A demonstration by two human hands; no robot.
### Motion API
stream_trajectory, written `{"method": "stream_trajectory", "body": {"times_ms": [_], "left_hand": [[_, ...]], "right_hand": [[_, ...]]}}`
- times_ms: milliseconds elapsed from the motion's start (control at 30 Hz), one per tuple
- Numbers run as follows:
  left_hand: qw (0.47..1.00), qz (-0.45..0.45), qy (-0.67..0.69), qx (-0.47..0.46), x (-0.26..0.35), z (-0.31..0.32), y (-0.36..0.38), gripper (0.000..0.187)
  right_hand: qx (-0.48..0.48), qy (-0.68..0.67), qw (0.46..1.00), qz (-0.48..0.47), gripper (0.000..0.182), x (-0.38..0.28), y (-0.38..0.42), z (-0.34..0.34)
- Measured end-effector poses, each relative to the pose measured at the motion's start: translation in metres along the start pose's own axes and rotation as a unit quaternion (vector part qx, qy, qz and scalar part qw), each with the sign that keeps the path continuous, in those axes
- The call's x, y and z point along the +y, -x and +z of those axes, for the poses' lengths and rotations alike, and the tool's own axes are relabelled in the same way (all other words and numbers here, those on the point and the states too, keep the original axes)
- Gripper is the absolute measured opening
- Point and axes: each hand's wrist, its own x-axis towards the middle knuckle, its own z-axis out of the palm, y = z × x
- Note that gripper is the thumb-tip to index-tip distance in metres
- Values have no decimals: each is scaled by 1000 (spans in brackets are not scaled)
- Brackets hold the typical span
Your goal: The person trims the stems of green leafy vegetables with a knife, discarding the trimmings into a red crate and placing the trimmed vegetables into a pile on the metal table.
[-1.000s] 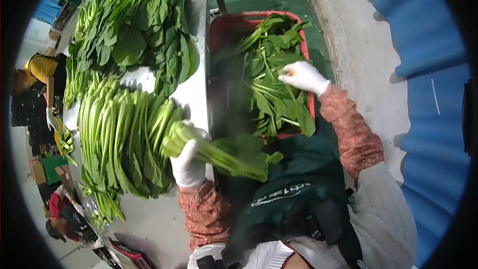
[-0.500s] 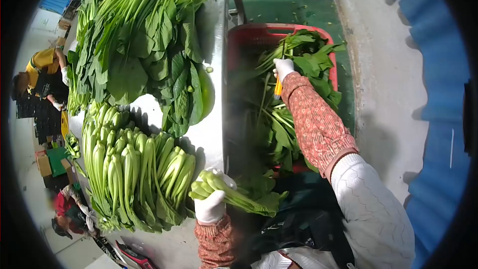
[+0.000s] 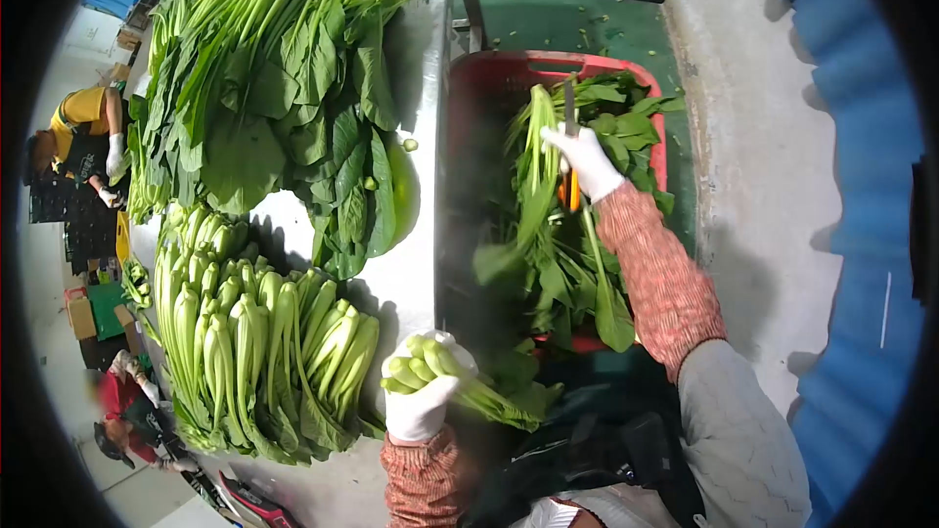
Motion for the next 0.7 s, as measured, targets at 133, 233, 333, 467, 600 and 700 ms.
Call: {"method": "stream_trajectory", "body": {"times_ms": [133,233,333,467,600,700], "left_hand": [[992,34,-101,-66,15,11,-4,47],[986,45,-136,-88,27,34,-1,43],[982,62,-87,-159,28,53,4,47],[981,56,-85,-164,22,54,25,58],[960,97,-195,-175,21,57,51,44],[942,183,-250,-129,9,61,55,34]], "right_hand": [[-61,54,991,-108,19,-41,108,6],[-62,41,993,-92,18,-86,190,19],[-137,157,970,-123,17,-100,243,24],[-186,194,927,-263,26,-83,278,32],[-228,173,920,-270,20,-88,303,35],[-124,155,947,-253,14,-94,308,30]]}}
